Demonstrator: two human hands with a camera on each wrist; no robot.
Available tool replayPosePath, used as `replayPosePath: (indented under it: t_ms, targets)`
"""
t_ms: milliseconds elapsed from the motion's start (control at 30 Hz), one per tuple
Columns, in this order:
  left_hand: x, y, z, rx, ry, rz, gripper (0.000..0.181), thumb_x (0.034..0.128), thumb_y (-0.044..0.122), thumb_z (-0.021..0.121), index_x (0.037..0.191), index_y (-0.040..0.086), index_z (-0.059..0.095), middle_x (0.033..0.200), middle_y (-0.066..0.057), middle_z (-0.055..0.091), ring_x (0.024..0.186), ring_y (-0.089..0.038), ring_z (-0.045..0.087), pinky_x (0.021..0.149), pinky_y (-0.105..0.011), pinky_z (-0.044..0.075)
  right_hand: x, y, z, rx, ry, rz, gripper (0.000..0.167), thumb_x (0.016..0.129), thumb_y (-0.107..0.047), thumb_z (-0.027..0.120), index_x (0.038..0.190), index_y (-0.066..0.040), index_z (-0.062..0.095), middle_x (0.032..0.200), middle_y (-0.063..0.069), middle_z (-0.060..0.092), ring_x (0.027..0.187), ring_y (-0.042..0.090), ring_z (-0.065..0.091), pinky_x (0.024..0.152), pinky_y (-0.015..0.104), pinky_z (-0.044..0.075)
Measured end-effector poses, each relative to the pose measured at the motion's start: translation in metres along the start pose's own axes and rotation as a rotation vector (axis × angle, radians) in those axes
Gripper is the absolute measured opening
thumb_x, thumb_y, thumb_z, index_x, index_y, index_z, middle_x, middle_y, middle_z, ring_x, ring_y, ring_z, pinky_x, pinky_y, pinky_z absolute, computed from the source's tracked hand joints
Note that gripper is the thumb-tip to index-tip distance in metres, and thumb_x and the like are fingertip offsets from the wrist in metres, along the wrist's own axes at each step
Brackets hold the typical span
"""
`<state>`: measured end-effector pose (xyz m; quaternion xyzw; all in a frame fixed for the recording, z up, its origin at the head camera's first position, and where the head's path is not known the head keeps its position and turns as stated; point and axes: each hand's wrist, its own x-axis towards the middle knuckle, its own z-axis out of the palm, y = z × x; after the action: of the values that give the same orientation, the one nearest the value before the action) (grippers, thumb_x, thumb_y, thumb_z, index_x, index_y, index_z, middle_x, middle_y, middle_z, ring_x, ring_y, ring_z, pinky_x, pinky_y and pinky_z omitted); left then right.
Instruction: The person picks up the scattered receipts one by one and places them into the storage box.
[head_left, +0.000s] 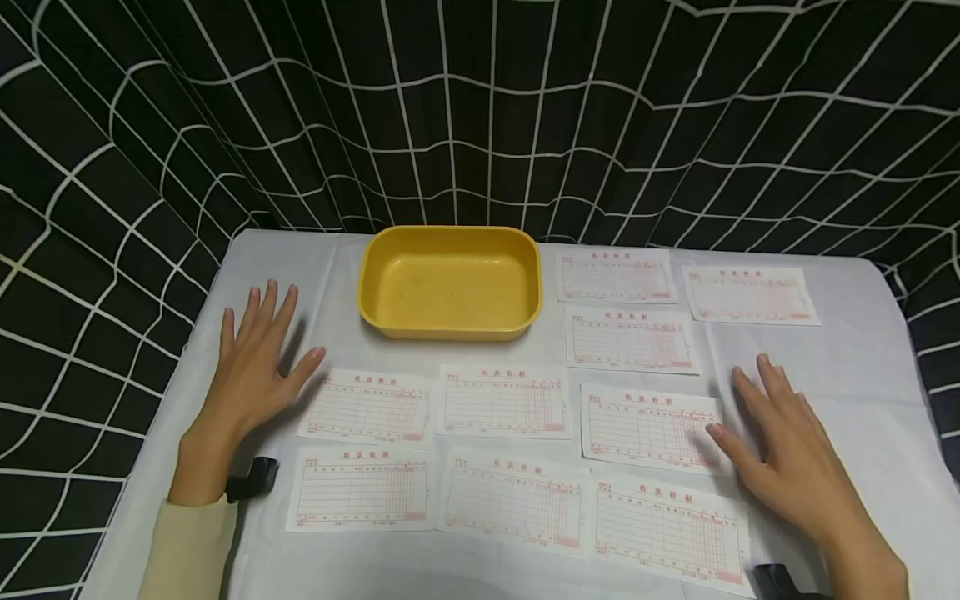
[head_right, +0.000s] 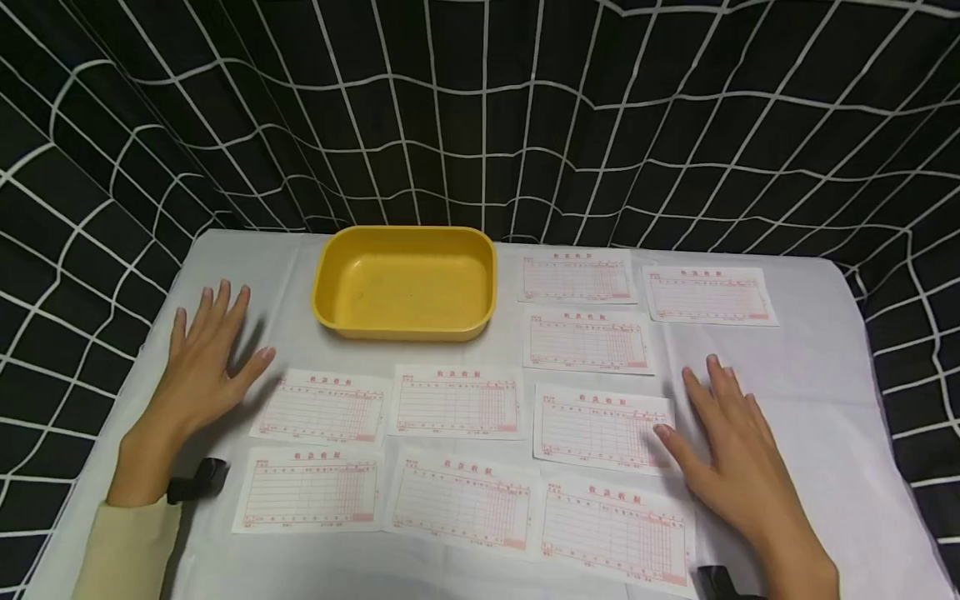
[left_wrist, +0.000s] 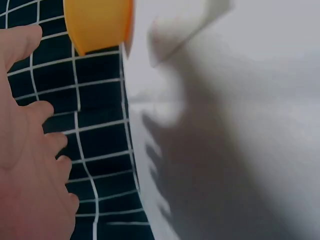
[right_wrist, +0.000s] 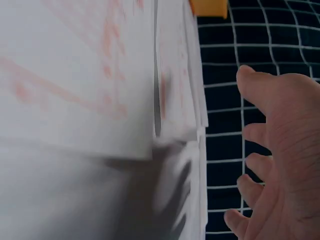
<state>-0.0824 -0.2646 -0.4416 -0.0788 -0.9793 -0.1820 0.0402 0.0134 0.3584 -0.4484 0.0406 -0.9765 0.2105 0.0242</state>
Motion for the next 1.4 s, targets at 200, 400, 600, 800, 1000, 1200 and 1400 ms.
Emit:
replayPosePath:
  t_ms: [200,400,600,800,1000,1200,1400]
  targets:
    - [0.020,0.007,0.000,-0.059,-0.023,0.021,0.092,0.0992,0.055,0.061,0.172,0.020,0.017,0.179,-0.012,0.012,0.168,-0.037,0.007,0.134,-0.064,-0.002,-0.021,-0.013,0.004,0.077,0.023,-0.019,0.079,0.094,-0.029,0.080,0.162,-0.014,0.044,0.179,0.011,0.020,0.160,0.050,0.025,0.132,0.064,0.015]
    - [0.041,0.019,0.004,-0.083,-0.050,0.063,0.093,0.0988,0.054,0.064,0.172,0.024,0.014,0.180,-0.008,0.011,0.168,-0.035,0.009,0.135,-0.062,0.001,-0.043,-0.028,0.011,0.066,0.083,-0.045,0.072,0.080,-0.021,0.092,0.145,-0.011,0.062,0.155,0.015,0.051,0.135,0.043,0.052,0.123,0.006,0.015]
    - [0.056,0.031,0.009,-0.139,-0.058,0.099,0.095,0.0979,0.054,0.066,0.172,0.024,0.014,0.180,-0.006,0.013,0.168,-0.032,0.011,0.135,-0.060,0.003,-0.072,-0.039,0.022,0.059,0.111,0.027,0.061,0.070,-0.023,0.099,0.125,-0.016,0.074,0.123,0.004,0.063,0.112,0.017,0.051,0.097,-0.006,0.017]
    - [0.063,0.037,0.014,-0.147,-0.063,0.110,0.097,0.0968,0.057,0.065,0.172,0.021,0.016,0.180,-0.005,0.015,0.168,-0.031,0.014,0.136,-0.060,0.006,-0.097,-0.037,0.034,0.047,0.102,0.062,0.058,0.061,-0.026,0.103,0.113,-0.017,0.078,0.118,-0.002,0.067,0.113,-0.023,0.032,0.085,0.003,0.030]
    - [0.071,0.044,0.017,-0.168,-0.085,0.118,0.095,0.0970,0.057,0.064,0.171,0.018,0.020,0.179,-0.006,0.018,0.168,-0.031,0.014,0.136,-0.059,0.006,-0.112,-0.035,0.042,0.048,0.161,0.027,0.072,0.051,-0.020,0.105,0.116,-0.004,0.077,0.124,0.010,0.068,0.117,0.007,0.050,0.088,0.010,0.030]
    - [0.091,0.047,0.021,-0.187,-0.113,0.145,0.100,0.0985,0.061,0.059,0.171,0.011,0.013,0.179,-0.010,0.015,0.168,-0.031,0.013,0.137,-0.053,0.005,-0.113,-0.034,0.046,0.027,0.120,0.026,0.078,0.058,-0.020,0.102,0.126,0.003,0.071,0.129,0.018,0.062,0.113,0.040,0.055,0.096,0.038,0.039]
    - [0.093,0.049,0.030,-0.195,-0.140,0.149,0.103,0.0991,0.061,0.059,0.171,0.008,0.008,0.180,-0.010,0.010,0.168,-0.032,0.012,0.137,-0.052,0.010,-0.113,-0.036,0.048,0.008,0.134,0.022,0.075,0.062,-0.020,0.100,0.126,0.006,0.071,0.126,0.016,0.062,0.109,0.032,0.052,0.084,0.021,0.030]
